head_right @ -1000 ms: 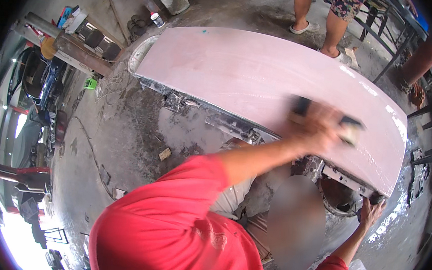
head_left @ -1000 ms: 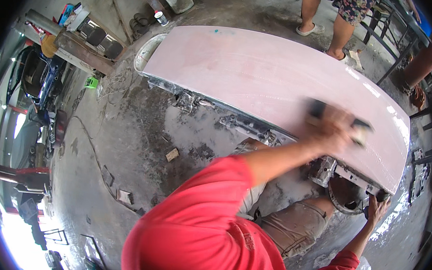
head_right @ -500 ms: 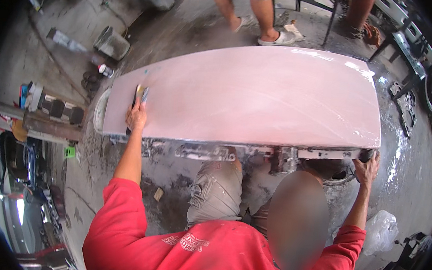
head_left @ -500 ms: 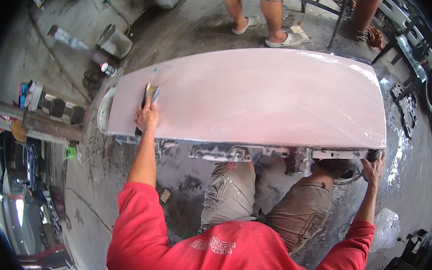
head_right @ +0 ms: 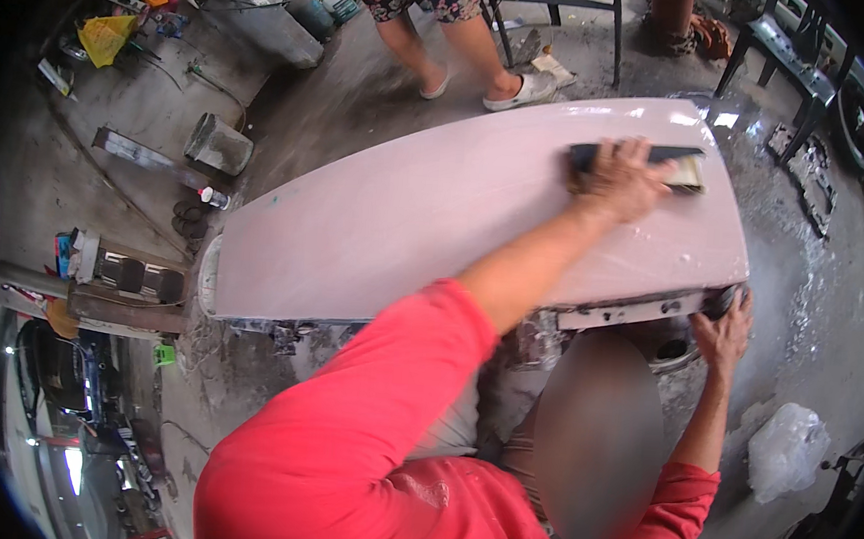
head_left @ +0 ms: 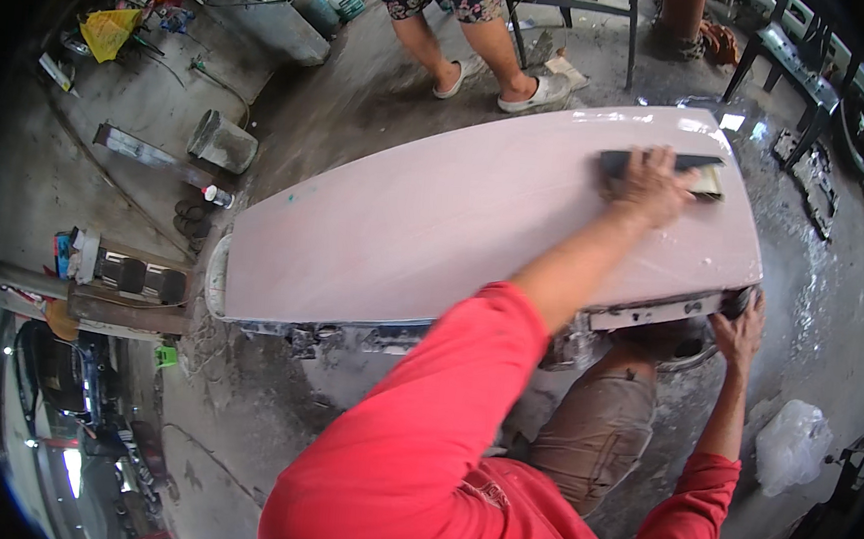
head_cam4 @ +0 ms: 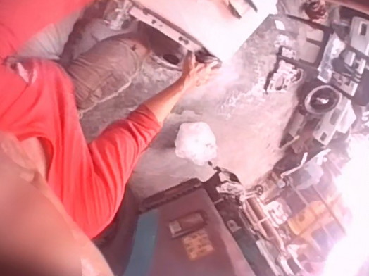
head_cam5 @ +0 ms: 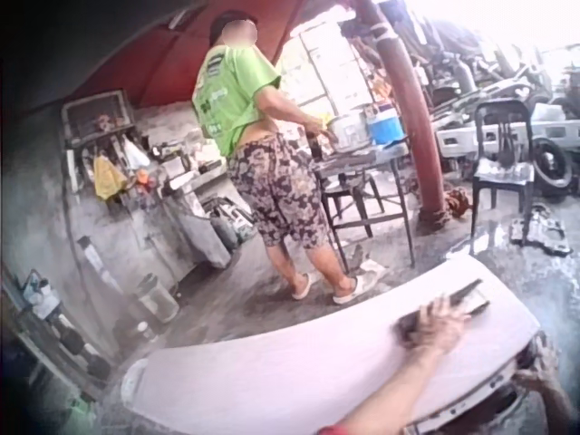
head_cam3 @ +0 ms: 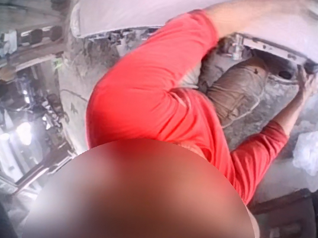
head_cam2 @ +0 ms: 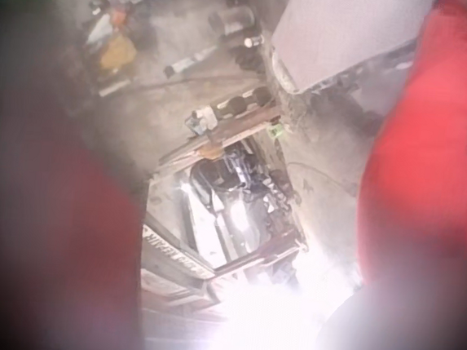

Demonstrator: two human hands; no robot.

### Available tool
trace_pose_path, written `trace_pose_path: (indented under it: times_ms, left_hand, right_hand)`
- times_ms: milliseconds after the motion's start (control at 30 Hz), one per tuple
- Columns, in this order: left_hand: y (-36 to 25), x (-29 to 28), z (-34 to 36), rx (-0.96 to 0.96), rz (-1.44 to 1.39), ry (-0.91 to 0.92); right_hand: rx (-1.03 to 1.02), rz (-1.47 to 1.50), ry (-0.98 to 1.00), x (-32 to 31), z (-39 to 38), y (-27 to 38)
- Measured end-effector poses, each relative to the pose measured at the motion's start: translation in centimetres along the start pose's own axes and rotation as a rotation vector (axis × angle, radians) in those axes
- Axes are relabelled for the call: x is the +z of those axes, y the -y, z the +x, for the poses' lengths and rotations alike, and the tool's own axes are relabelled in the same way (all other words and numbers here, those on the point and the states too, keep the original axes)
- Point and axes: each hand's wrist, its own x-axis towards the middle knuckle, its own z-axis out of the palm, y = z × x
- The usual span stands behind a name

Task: The person sands a large pink car hood with a sanding block, moving it back and forth across the surface. They occasionally wipe the hood with a cloth to remove dust. The hood remains on a stand throughout the clip.

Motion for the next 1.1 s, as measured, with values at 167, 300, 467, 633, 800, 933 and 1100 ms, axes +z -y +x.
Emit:
trace_pose_path:
  times_ms: [167,300,467,633,800,933,1100]
  left_hand:
    - [19.4,-21.2,-24.6,-0.531,0.435,-0.071]
    - [27.1,-30.5,-37.3,-1.399,0.702,0.112]
    - [19.1,-16.1,-20.2,-0.880,0.637,0.042]
    - [-3.7,3.4,8.1,-0.295,-0.167,-0.023]
    - [-4.2,5.4,12.3,-0.056,0.010,0.185]
    - [13.7,-6.2,-5.0,-0.150,0.065,-0.098]
    - [33.0,-26.7,-32.8,-0.898,0.589,0.094]
  right_hand:
    - [-0.081,0.032,-0.093,0.8,-0.2,-0.5]
    - [0.001,0.002,-0.006,0.1,-0.5,0.4]
    - [0.023,0.000,-0.045,-0.6,-0.7,1.6]
    - [0.055,0.044,-0.051,-1.4,-1.0,2.1]
    - [0.042,0.078,-0.048,-1.9,-1.0,2.4]
    - [0.060,0.078,-0.024,-1.9,-1.0,2.4]
    - [0.081,0.046,-0.035,-1.8,-1.0,3.0]
